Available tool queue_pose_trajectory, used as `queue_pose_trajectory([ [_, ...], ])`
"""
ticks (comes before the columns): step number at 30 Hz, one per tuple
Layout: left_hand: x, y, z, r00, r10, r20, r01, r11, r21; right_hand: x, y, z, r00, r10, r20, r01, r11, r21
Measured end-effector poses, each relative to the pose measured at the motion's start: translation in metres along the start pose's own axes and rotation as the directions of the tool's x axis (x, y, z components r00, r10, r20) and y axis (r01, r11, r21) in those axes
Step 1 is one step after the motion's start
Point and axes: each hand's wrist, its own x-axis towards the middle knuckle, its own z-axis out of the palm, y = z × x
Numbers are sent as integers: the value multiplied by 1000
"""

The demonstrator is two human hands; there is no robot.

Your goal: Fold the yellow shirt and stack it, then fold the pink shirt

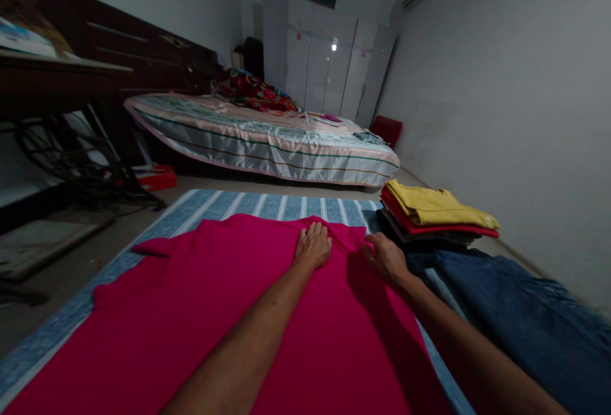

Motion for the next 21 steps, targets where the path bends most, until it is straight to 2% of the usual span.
queue_pose_trajectory([
  [3,-3,1,-1,1000,5,-20,-5,1000,1,42,-6,4,998,65,21,-64,997,-41],
  [7,-6,2,1,1000,24,-14,-24,1000,3,76,-9,29,990,127,55,-124,991,-41],
  [11,-7,3,2,999,23,-32,-22,1000,8,86,-3,46,989,114,93,-112,993,-27],
  [17,-5,3,0,999,8,42,-7,1000,-16,94,13,41,984,177,33,-177,984,-26],
  [21,-5,3,0,998,-1,56,3,999,-42,97,20,45,981,189,51,-191,982,17],
])
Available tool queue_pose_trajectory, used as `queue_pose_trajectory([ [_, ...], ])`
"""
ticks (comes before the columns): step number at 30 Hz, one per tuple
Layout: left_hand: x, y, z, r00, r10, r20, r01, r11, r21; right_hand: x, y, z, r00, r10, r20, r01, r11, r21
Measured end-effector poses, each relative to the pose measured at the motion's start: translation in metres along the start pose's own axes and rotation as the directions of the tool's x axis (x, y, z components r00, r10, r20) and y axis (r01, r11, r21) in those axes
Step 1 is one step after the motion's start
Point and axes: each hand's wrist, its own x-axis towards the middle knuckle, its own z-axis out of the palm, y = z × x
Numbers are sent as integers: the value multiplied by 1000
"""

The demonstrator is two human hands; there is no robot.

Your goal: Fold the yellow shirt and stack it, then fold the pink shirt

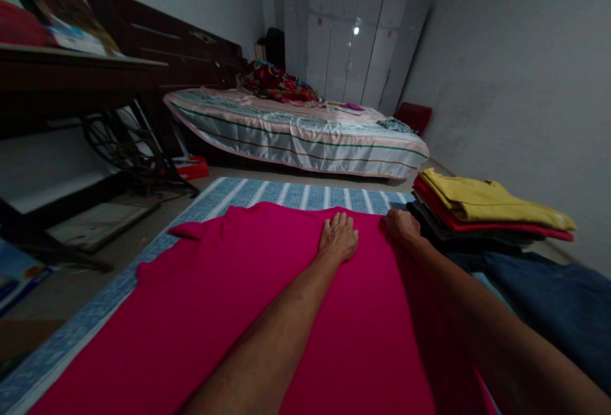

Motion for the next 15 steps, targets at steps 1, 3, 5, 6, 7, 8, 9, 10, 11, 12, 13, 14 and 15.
queue_pose_trajectory([
  [1,0,0,0,1000,-4,1,4,1000,-3,1,1,2,1000,-5,1,5,1000,17],
  [3,2,0,0,1000,-13,10,13,1000,-5,3,5,4,1000,-11,-5,12,998,56],
  [5,4,0,0,999,-23,38,24,1000,-7,5,10,4,1000,-12,-17,13,995,103],
  [6,5,1,0,998,-26,57,26,1000,-8,6,13,3,1000,-11,-23,14,992,127],
  [7,6,1,-1,997,-28,74,28,1000,-8,7,16,2,1000,-10,-28,14,988,152],
  [8,7,1,-1,996,-30,89,30,1000,-8,8,19,1,999,-8,-35,14,984,177],
  [9,8,2,-2,995,-30,98,31,999,-6,8,21,1,999,-5,-43,14,979,203],
  [10,8,2,-3,994,-29,102,29,1000,-4,8,24,0,999,-2,-51,14,972,233],
  [11,8,2,-4,994,-26,103,26,1000,-2,8,25,1,998,3,-60,13,964,266],
  [12,7,2,-6,994,-23,105,23,1000,1,8,27,1,998,9,-67,12,953,304],
  [13,7,2,-8,994,-19,110,19,1000,5,8,28,2,997,19,-73,8,938,346],
  [14,7,3,-10,993,-17,121,16,1000,8,7,29,3,997,31,-76,1,921,389],
  [15,8,4,-12,991,-20,136,19,1000,10,6,30,4,996,47,-75,-10,901,434],
])
